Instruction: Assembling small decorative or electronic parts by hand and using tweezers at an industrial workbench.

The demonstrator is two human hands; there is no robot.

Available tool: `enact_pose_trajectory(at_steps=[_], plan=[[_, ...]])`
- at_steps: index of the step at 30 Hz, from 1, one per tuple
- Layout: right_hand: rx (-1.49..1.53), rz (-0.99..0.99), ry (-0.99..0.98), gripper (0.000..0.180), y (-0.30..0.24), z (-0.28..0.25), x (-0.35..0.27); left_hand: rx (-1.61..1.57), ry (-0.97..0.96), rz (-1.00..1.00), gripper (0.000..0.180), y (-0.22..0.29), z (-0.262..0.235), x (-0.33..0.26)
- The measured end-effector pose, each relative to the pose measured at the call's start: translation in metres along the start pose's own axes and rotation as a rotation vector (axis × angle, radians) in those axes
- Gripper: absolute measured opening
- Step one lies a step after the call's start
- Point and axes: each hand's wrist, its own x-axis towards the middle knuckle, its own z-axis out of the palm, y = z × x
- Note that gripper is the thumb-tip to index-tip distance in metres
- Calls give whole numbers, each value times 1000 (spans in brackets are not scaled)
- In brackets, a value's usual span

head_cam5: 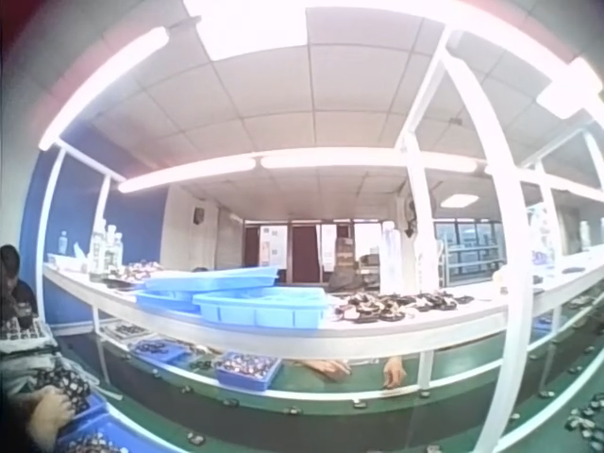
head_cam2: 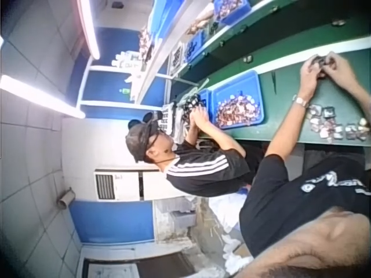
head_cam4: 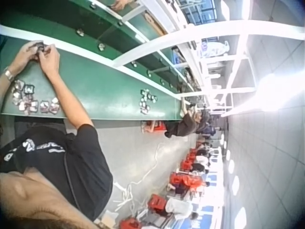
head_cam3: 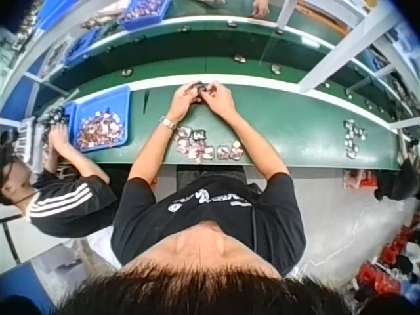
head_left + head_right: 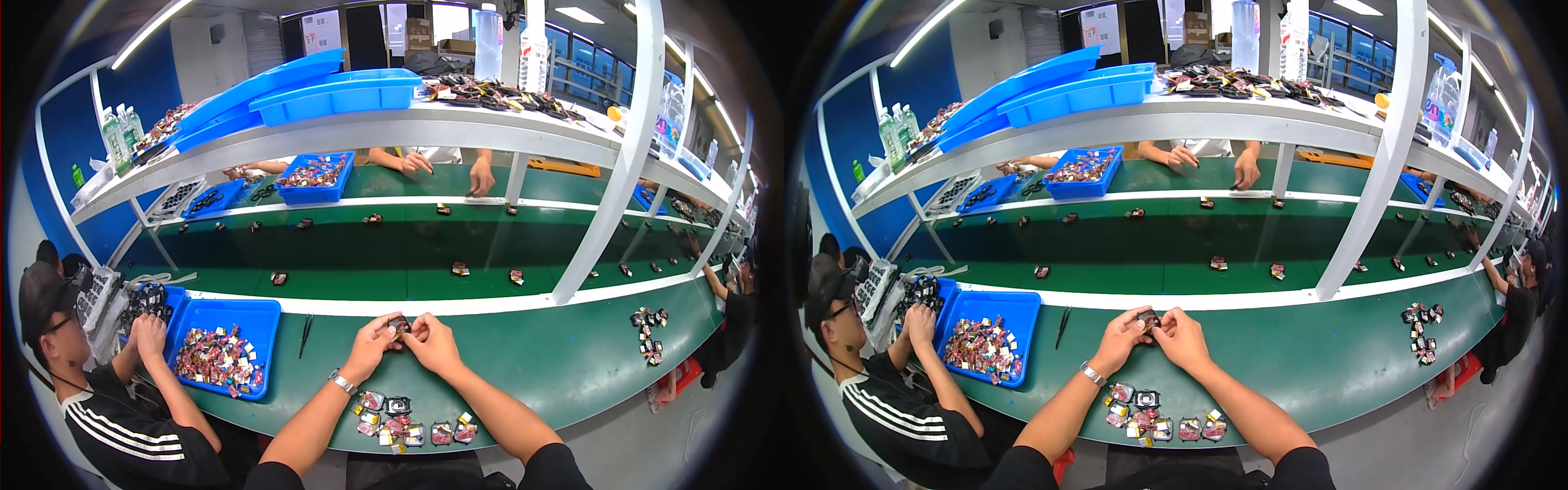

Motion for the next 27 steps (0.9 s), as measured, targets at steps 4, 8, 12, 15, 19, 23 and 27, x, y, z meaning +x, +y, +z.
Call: enact_pose_trajectory(at_steps=[4,8,12,15,19,23,27], plan=[[-81,-237,56,23,-14,-1,-6,-60,70,-60,37,1,-2,-1],[-29,-164,4,26,2,2,-2,-173,139,-54,34,3,8,0],[17,-239,55,21,11,-3,7,-60,71,-46,28,5,4,0],[6,-222,14,23,-7,-17,6,43,-40,-25,26,7,-4,-3],[-133,-393,-115,30,-14,-27,4,123,-113,-162,26,10,-7,0],[-213,-634,109,29,-17,-18,3,-43,-57,-149,31,14,5,-3],[-225,-409,108,25,-13,-8,-6,-140,61,-129,34,12,5,-2]])
